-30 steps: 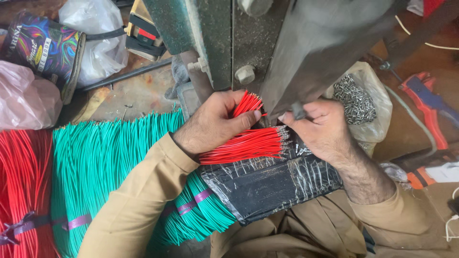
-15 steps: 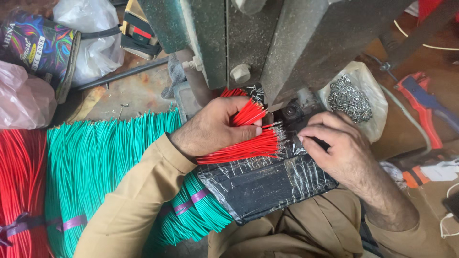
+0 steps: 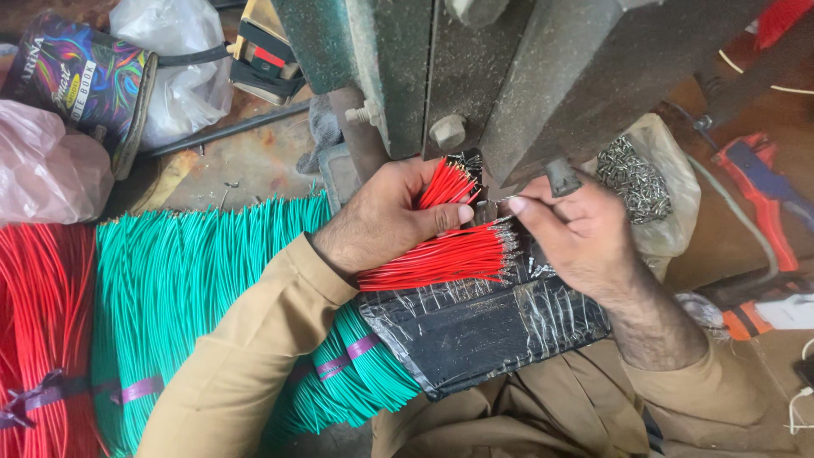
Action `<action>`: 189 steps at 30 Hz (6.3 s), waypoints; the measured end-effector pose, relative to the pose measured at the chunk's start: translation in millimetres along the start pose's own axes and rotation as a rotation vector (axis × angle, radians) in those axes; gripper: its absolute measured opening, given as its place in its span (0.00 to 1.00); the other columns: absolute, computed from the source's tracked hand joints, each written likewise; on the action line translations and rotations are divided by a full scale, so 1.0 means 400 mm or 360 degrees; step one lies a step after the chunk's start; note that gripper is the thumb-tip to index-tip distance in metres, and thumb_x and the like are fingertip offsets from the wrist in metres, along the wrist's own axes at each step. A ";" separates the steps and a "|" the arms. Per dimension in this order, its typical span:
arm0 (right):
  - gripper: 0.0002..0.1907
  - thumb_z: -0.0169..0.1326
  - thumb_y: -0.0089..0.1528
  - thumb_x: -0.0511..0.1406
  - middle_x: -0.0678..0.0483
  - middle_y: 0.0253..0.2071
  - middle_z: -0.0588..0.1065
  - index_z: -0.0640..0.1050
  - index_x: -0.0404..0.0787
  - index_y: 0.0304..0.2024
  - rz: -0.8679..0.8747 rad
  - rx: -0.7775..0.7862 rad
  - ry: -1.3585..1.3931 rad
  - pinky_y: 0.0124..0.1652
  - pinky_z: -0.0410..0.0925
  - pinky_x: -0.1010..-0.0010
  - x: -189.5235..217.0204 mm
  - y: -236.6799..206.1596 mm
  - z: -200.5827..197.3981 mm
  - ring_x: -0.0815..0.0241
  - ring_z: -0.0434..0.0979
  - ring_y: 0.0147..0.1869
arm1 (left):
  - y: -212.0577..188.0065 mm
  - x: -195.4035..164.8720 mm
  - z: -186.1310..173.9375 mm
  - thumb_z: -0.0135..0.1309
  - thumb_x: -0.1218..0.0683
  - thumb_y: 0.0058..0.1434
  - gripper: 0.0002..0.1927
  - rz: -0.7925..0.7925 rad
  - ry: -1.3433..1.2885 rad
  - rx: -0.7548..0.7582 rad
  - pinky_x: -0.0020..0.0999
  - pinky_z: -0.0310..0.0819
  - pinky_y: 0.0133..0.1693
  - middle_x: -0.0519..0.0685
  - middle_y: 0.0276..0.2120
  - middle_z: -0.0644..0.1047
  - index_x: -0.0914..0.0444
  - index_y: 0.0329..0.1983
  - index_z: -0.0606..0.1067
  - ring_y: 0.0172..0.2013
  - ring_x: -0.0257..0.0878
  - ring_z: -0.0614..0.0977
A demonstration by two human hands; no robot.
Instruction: The person holds a bundle of red insulated wires and, one at a time, inserts the stripped end of a wire with a metal terminal into a bench-mounted crimping press, operates the press to crimp the terminal onto the wire, and places the finished wire back onto the bundle, repeating the cycle continuously.
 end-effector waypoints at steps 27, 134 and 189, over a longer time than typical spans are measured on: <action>0.05 0.59 0.64 0.28 0.51 0.44 0.81 0.81 0.34 0.43 -0.0127 0.0173 -0.0075 0.49 0.75 0.75 0.073 -0.033 -0.034 0.65 0.82 0.48 | -0.007 -0.021 0.006 0.60 0.57 0.64 0.09 0.0045 0.0134 0.0106 0.27 0.76 0.41 0.41 0.31 0.76 0.67 0.42 0.75 0.36 0.26 0.76; 0.06 0.57 0.63 0.26 0.51 0.42 0.82 0.82 0.31 0.43 0.0104 0.0126 -0.0028 0.46 0.77 0.74 0.040 -0.029 -0.054 0.65 0.84 0.45 | -0.001 -0.018 0.009 0.60 0.57 0.66 0.08 0.0011 0.0112 0.0116 0.26 0.74 0.40 0.39 0.31 0.74 0.67 0.42 0.75 0.36 0.26 0.73; 0.07 0.59 0.62 0.30 0.53 0.44 0.81 0.82 0.37 0.43 -0.0158 0.0307 -0.0661 0.49 0.74 0.73 0.085 -0.045 -0.092 0.61 0.83 0.49 | 0.000 -0.019 0.008 0.60 0.59 0.64 0.08 0.0048 0.0128 0.0086 0.26 0.77 0.43 0.40 0.33 0.78 0.66 0.44 0.76 0.38 0.26 0.77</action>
Point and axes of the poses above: each hand's wrist, its own y-axis towards the middle knuckle, its own z-axis out of the palm, x = y × z, the point moved 4 cm from there along y, towards the middle knuckle
